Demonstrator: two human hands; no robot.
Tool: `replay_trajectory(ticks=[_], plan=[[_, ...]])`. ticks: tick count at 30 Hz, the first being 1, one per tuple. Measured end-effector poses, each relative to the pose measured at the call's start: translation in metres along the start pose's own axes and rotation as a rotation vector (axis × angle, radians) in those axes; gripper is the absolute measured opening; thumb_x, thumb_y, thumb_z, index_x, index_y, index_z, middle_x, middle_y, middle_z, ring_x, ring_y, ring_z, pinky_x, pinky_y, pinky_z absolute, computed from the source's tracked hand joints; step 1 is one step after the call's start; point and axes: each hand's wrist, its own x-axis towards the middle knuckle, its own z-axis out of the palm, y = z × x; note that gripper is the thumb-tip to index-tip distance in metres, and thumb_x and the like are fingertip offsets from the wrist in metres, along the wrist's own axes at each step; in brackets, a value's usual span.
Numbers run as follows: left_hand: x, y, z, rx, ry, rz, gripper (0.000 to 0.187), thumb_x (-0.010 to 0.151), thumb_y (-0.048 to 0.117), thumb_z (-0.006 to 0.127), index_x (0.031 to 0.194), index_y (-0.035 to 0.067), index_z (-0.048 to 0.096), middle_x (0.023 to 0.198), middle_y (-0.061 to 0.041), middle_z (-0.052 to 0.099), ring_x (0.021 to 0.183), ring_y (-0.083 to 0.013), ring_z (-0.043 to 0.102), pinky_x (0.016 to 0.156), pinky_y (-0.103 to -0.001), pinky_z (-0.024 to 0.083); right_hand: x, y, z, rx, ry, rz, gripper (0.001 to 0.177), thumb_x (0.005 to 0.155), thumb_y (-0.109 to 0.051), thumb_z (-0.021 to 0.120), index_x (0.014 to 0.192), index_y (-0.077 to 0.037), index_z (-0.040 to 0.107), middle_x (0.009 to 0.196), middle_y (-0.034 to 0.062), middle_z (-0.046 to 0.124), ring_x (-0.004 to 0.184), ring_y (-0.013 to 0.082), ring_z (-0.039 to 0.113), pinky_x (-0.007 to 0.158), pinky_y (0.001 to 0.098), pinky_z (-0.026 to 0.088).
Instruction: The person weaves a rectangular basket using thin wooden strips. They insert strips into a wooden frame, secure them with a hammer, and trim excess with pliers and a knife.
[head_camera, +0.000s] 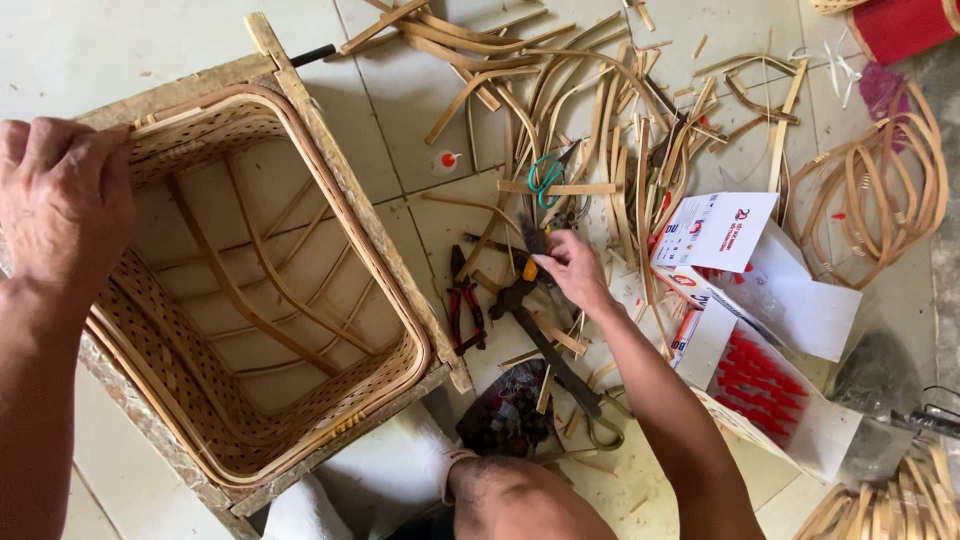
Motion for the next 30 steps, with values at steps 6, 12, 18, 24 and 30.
replay_trajectory(ticks=[6, 12, 18, 24, 30], plan=[[0.01, 0.006, -0.007, 0.028, -0.031, -0.014, 0.018, 0.114, 0.02, 0.055, 0.118, 0.015, 0.072, 0.099, 0.002, 0.055, 0.099, -0.0136, 0.048, 0.098, -0.027, 0.042, -0.011, 0.024, -0.025, 0.007, 0.101, 0.228, 0.02, 0.104, -0.024, 0.065, 0.116, -0.009, 0.069, 0.098, 0.0152, 0.075, 0.069, 0.0267, 0.068, 0.055, 0.0404, 0.053], [0.017, 0.009, -0.011, 0.028, 0.027, 0.013, 0.02, 0.114, 0.022, 0.054, 0.116, 0.015, 0.073, 0.098, 0.002, 0.054, 0.098, -0.0129, 0.048, 0.093, -0.027, 0.043, -0.01, 0.104, -0.09, -0.273, 0.22, 0.238, 0.026, 0.096, -0.032, 0.072, 0.109, -0.009, 0.073, 0.097, 0.0128, 0.078, 0.083, 0.0283, 0.074, 0.076, 0.0419, 0.056], [0.021, 0.009, -0.016, -0.046, 0.012, -0.031, 0.021, 0.112, 0.02, 0.058, 0.113, 0.012, 0.077, 0.096, -0.001, 0.056, 0.091, -0.0147, 0.048, 0.085, -0.03, 0.047, -0.018, 0.071, -0.083, -0.472, 0.655, 0.072, 0.034, 0.093, -0.03, 0.078, 0.105, 0.001, 0.07, 0.094, 0.024, 0.072, 0.084, 0.0416, 0.068, 0.073, 0.0502, 0.053], [0.023, 0.014, -0.023, -0.097, 0.025, 0.006, 0.019, 0.108, 0.015, 0.062, 0.12, 0.012, 0.076, 0.102, -0.003, 0.061, 0.097, -0.0159, 0.05, 0.087, -0.029, 0.051, -0.005, 0.0, -0.037, -0.259, 0.226, 0.201, 0.069, 0.089, -0.065, 0.065, 0.112, -0.001, 0.071, 0.104, 0.0247, 0.072, 0.098, 0.0446, 0.068, 0.084, 0.053, 0.051], [0.014, 0.005, -0.02, -0.163, 0.05, 0.018, 0.015, 0.11, 0.005, 0.069, 0.12, 0.011, 0.079, 0.104, -0.005, 0.065, 0.1, -0.0193, 0.056, 0.082, -0.032, 0.053, 0.017, -0.024, 0.017, -0.335, 0.023, 0.423, 0.098, 0.079, -0.08, 0.064, 0.119, 0.009, 0.07, 0.126, 0.0355, 0.066, 0.121, 0.0469, 0.063, 0.103, 0.0505, 0.05]])
